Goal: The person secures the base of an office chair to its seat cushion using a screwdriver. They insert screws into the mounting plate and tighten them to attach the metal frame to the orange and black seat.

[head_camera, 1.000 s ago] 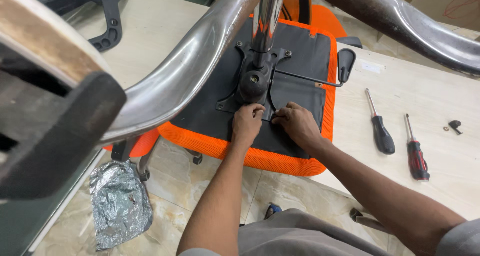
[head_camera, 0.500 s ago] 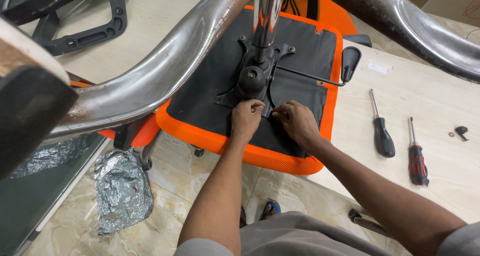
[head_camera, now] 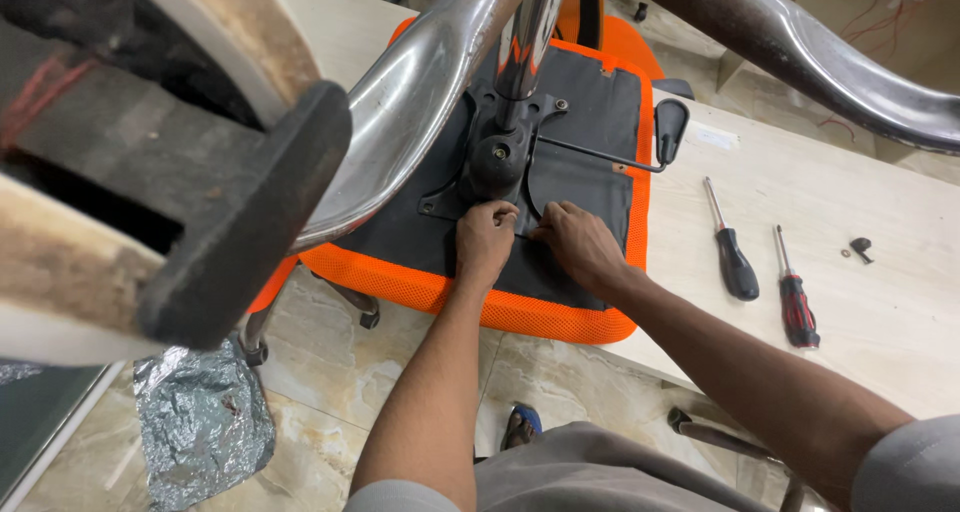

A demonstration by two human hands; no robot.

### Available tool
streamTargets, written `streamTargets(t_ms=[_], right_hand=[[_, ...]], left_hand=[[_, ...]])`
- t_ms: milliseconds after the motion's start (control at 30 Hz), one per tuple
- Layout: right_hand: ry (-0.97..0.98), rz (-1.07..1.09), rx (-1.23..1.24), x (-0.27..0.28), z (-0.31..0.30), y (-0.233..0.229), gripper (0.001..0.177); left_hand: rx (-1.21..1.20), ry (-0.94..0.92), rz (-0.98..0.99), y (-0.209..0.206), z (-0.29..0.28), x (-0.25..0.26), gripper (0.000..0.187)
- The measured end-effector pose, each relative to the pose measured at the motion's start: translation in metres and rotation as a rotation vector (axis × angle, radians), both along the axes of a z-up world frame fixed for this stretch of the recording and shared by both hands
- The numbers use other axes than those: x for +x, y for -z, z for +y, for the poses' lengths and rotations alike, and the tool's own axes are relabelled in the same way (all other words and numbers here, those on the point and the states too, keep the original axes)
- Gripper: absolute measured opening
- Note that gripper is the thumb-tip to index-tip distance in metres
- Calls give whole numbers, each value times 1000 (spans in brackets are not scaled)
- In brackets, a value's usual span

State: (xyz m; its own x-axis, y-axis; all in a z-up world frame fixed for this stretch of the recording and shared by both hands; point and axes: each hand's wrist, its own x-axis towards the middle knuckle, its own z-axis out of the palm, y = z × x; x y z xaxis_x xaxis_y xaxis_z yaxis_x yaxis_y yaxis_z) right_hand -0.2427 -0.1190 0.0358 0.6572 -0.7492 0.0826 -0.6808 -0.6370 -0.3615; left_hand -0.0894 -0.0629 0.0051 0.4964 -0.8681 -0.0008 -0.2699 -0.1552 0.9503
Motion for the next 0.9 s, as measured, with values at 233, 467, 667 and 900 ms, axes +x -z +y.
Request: streamTargets(t_ms=[233,467,667,900], right_hand=[[-71,123,-72,1,-5,4,29],[-200,203,-182,-8,-17,17,23],[-258,173,-238,-10,-29,30,32],[-209,278,-293,1,-35,37,43]], left_hand=[[-15,0,-67,4,1,-1,19],[-31,-40,-307,24,-10,-13,14],[-32,-60,-319,32,-15,-15,13],[37,-47,-199,20,-13,-13,15]])
